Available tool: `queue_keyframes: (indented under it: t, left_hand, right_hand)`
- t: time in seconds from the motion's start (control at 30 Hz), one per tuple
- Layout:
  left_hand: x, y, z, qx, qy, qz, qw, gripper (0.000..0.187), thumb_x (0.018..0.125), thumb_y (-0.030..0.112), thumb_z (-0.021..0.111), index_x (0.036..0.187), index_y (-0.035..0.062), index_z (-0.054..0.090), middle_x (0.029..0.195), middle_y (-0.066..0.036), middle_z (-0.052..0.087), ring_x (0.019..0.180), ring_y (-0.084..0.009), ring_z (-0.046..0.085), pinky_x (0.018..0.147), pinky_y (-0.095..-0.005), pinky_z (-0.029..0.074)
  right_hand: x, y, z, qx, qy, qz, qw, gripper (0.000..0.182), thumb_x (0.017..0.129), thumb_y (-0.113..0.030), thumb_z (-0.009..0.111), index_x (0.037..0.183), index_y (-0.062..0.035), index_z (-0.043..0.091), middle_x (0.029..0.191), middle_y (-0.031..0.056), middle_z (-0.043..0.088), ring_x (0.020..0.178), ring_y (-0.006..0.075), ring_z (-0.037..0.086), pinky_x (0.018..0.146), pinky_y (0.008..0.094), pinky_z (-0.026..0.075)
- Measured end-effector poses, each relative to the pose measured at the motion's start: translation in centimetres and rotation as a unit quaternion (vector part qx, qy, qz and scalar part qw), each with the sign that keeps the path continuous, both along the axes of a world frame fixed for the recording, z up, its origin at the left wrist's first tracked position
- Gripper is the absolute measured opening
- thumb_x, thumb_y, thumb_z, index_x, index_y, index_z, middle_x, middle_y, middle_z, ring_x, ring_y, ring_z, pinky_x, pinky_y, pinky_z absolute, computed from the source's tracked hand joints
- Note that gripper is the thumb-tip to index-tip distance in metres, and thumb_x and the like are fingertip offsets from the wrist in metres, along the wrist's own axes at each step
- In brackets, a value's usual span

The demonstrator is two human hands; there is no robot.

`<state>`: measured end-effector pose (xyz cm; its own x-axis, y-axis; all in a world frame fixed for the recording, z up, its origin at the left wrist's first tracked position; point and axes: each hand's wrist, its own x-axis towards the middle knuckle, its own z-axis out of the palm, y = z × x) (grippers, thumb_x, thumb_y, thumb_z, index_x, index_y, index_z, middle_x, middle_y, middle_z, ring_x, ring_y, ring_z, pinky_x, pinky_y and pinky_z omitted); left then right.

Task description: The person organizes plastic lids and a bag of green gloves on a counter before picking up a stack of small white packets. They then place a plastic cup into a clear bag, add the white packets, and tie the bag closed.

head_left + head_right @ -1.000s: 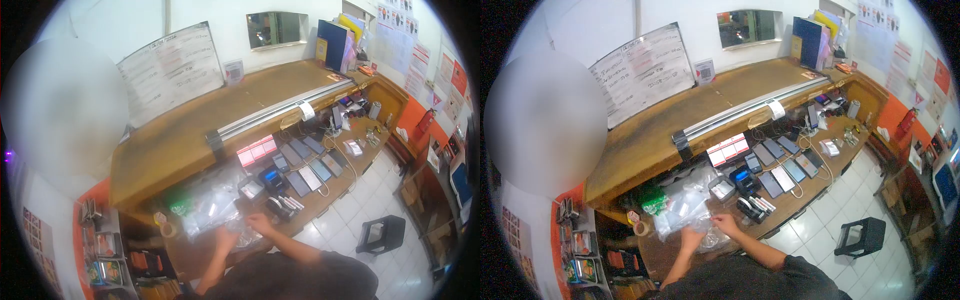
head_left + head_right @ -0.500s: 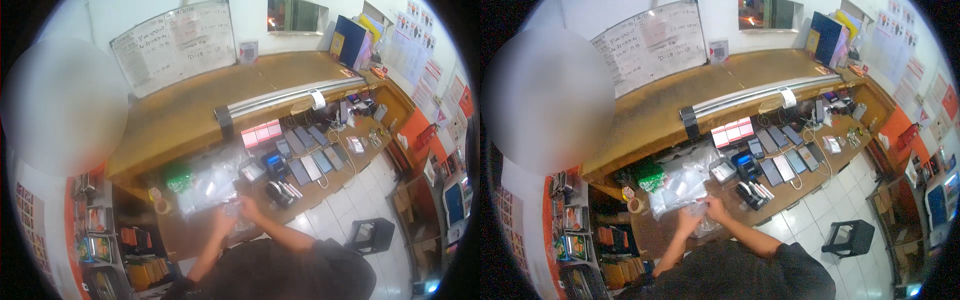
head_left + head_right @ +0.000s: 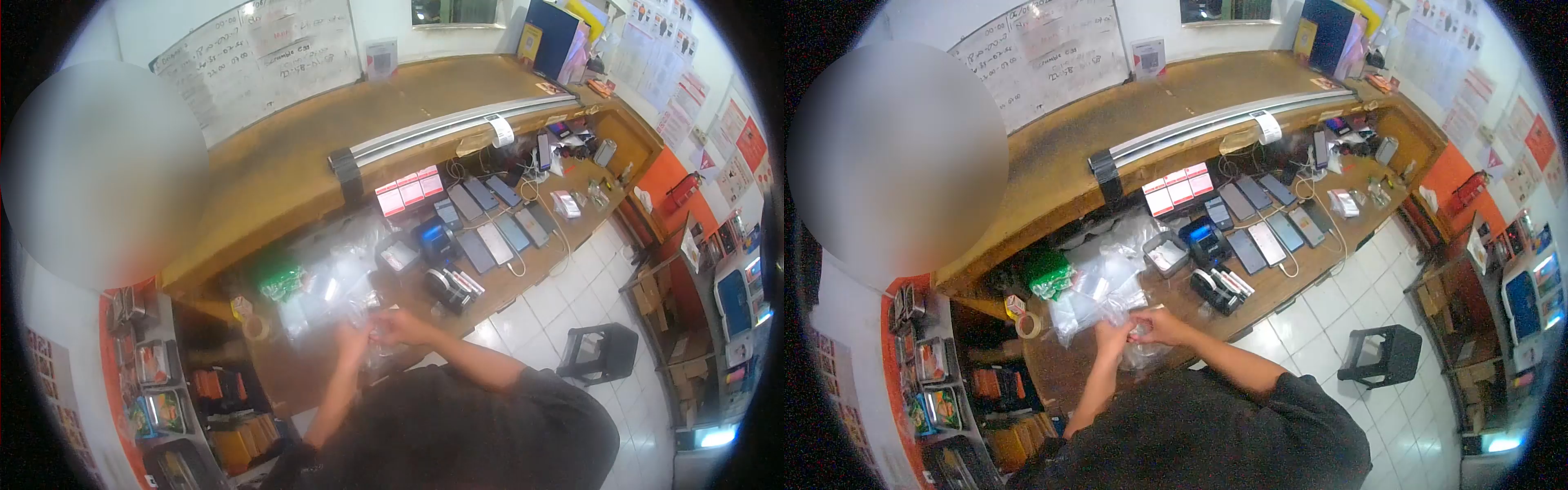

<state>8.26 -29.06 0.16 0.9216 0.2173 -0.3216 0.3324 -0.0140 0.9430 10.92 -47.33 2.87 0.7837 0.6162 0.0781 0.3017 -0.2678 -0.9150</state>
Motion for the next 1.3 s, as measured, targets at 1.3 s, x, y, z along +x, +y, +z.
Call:
queue_keyframes:
  t: [1.3]
  left_hand:
    - [-2.4,2.7,1.2,0.333,-0.344,-0.221,0.849,0.009,0.083,0.001,0.064,0.091,0.0004,0.067,0.108,-0.012,0.07,0.098,-0.0302,0.066,0.086,-0.0389,0.053]
  right_hand:
    - [3.1,0.8,-3.1,0.02,0.13,-0.067,0.989,0.023,0.081,-0.003,0.073,0.104,0.0005,0.071,0.088,0.0062,0.073,0.083,0.0114,0.069,0.076,0.0276,0.056]
